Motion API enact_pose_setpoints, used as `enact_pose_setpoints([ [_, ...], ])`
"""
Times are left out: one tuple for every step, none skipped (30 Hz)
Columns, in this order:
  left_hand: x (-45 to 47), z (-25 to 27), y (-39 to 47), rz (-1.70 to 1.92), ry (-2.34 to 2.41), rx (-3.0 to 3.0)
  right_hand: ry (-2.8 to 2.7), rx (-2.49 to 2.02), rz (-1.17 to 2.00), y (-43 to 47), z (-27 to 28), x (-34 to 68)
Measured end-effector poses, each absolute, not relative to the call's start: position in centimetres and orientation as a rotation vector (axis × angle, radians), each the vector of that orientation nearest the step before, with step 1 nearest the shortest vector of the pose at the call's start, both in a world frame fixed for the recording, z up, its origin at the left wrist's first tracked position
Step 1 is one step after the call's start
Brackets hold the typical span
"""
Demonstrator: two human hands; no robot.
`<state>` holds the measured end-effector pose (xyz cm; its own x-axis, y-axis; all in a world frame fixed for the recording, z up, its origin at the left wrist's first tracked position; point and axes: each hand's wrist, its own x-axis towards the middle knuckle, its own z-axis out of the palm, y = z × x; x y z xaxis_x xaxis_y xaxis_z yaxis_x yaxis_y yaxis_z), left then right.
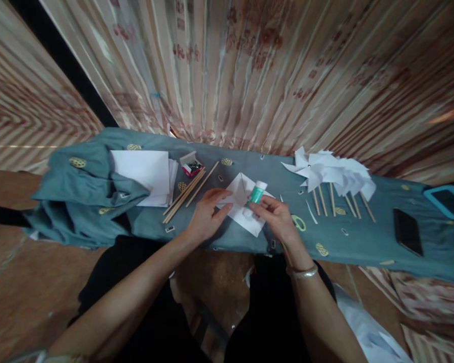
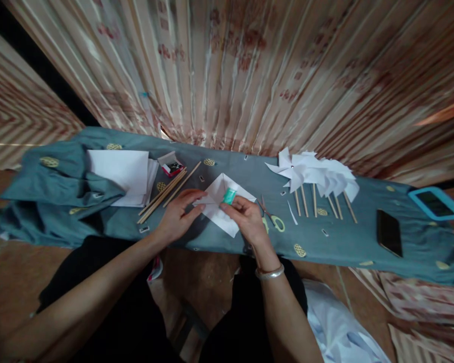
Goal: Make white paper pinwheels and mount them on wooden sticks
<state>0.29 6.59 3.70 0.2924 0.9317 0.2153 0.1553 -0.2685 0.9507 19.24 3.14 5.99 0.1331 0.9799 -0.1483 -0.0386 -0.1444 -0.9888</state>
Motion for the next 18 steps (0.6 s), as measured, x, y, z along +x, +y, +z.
enact_pose_setpoints([
  [0.7,3.3,6.6,1.023,1.025,1.823,-0.918,-1.366,1.161,3.2,5.8,20.3],
  [1.2,2.9,6.5,0.955,1.02,1.976,-0.828,-1.37,1.105,3.3,5.5,21.2],
  [1.7,2.6,6.4,0.877,1.002,2.105,-0.757,-1.373,1.063,3.5,5.2,22.0],
  [2.1,2.2,6.3,0.797,0.983,2.212,-0.708,-1.374,1.038,3.7,4.9,22.7],
  [2.5,1.9,6.1,0.73,0.97,2.301,-0.677,-1.373,1.023,4.0,4.6,23.1],
  [2.9,1.7,5.9,0.68,0.965,2.372,-0.667,-1.373,1.021,4.3,4.3,23.4],
  [3.2,1.4,5.7,0.647,0.966,2.427,-0.672,-1.375,1.029,4.7,3.9,23.5],
  [3.4,1.2,5.5,0.631,0.966,2.467,-0.688,-1.38,1.04,5.0,3.6,23.5],
  [3.6,1.0,5.4,0.628,0.962,2.493,-0.713,-1.388,1.054,5.3,3.3,23.5],
  [3.7,0.8,5.4,0.634,0.958,2.505,-0.743,-1.401,1.064,5.5,3.0,23.4],
  [3.8,0.6,5.4,0.645,0.951,2.505,-0.777,-1.419,1.066,5.8,2.7,23.3],
  [3.8,0.4,5.4,0.66,0.945,2.497,-0.811,-1.441,1.056,5.9,2.4,23.2],
  [3.9,0.2,5.5,0.671,0.941,2.484,-0.843,-1.465,1.035,6.0,2.2,23.1],
  [3.9,0.0,5.5,0.675,0.941,2.473,-0.873,-1.488,1.01,6.1,2.0,23.1],
  [3.9,-0.1,5.6,0.672,0.942,2.468,-0.901,-1.508,0.985,6.2,1.8,23.0],
  [3.9,-0.2,5.6,0.666,0.942,2.467,-0.926,-1.524,0.965,6.2,1.6,23.0],
  [3.9,-0.3,5.7,0.659,0.942,2.466,-0.948,-1.532,0.949,6.3,1.5,23.0],
  [3.9,-0.4,5.7,0.657,0.943,2.462,-0.965,-1.536,0.937,6.3,1.4,23.1],
])
